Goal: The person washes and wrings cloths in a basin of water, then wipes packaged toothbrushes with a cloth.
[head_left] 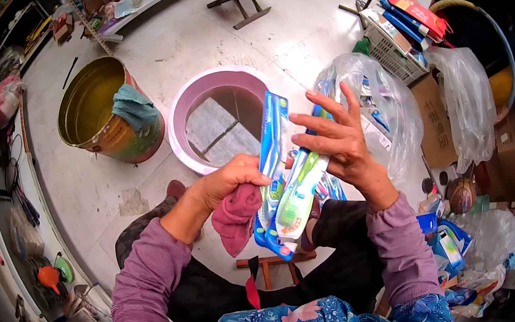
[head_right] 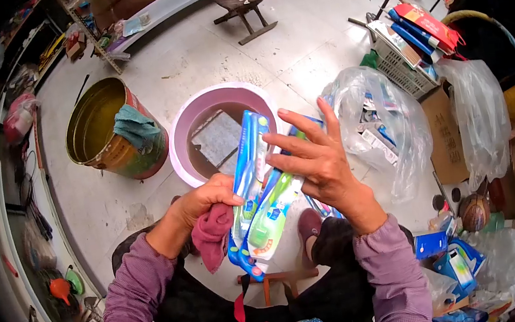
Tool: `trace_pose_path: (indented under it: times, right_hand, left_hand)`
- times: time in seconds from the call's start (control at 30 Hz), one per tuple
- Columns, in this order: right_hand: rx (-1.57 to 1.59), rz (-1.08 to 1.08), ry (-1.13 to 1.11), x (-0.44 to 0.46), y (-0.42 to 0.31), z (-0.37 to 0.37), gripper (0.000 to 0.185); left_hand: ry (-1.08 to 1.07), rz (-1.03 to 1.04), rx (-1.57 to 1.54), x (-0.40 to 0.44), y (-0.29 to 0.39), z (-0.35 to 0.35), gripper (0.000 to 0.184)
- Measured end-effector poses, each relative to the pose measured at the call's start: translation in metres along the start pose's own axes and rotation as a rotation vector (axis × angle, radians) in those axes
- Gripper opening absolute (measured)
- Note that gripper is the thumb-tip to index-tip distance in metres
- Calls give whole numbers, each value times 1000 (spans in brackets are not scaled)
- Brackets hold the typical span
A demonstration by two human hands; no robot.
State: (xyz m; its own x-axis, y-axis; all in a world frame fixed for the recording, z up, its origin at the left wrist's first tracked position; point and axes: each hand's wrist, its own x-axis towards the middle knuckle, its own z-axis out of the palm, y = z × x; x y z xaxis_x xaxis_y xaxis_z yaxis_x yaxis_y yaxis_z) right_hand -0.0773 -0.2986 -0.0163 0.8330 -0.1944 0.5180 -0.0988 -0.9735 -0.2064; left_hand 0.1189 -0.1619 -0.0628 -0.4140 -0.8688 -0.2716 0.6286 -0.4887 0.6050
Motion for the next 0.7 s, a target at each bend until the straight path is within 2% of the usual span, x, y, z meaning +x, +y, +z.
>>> trace_pose_path:
  times: [0.07, 0.17, 0.27, 0.33, 0.37, 0.4, 0.47, 0.5, 0.53, 0.6, 0.63, 0.67, 0.7]
  right_hand:
    - [4, 7, 34, 2, -4, 8, 26]
    - [-60, 17, 39, 1, -5, 26, 33]
    - [-69, 61, 82, 5, -13, 42, 37]
    - [-84, 54, 88, 7, -15, 47, 36]
    - [-67, 50, 25, 7, -15, 48, 43]
    - [-55, 55, 21, 8, -15, 50, 43]
    - [-49, 57, 37, 14, -14, 52, 58]
    - [-4, 155, 24, 14, -14, 48, 70]
    - [-34, 200, 104, 12, -5, 52, 70]
    - [274, 452, 292, 3, 1, 58, 64]
    - [491, 664, 226, 0, -1, 59, 59]
    - [494, 653, 227, -2, -7, 60, 59]
    - [1037, 917, 222, -4, -13, 62, 58]
  left_hand:
    - [-43, -88, -62, 3, -7, 0, 47]
    - [6, -49, 62, 7, -17, 6, 56]
    - [-14, 7, 332, 13, -17, 9, 62]
    - [19, -31, 323, 14, -16, 13, 55]
    - [29, -24, 340, 14, -17, 10, 52]
    - [39, -18, 357, 14, -18, 7, 49]
    - [76, 14, 295, 15, -18, 7, 44]
    - [99, 42, 231, 13, -15, 7, 43]
    - [121, 74, 169, 11, -12, 7, 43]
    - [218, 196, 43, 7, -5, 6, 44]
    - [266, 273, -64, 7, -4, 3, 44]
    - [311, 351, -170, 8, -2, -1, 44]
    - [307, 403, -200, 7, 2, -6, 42]
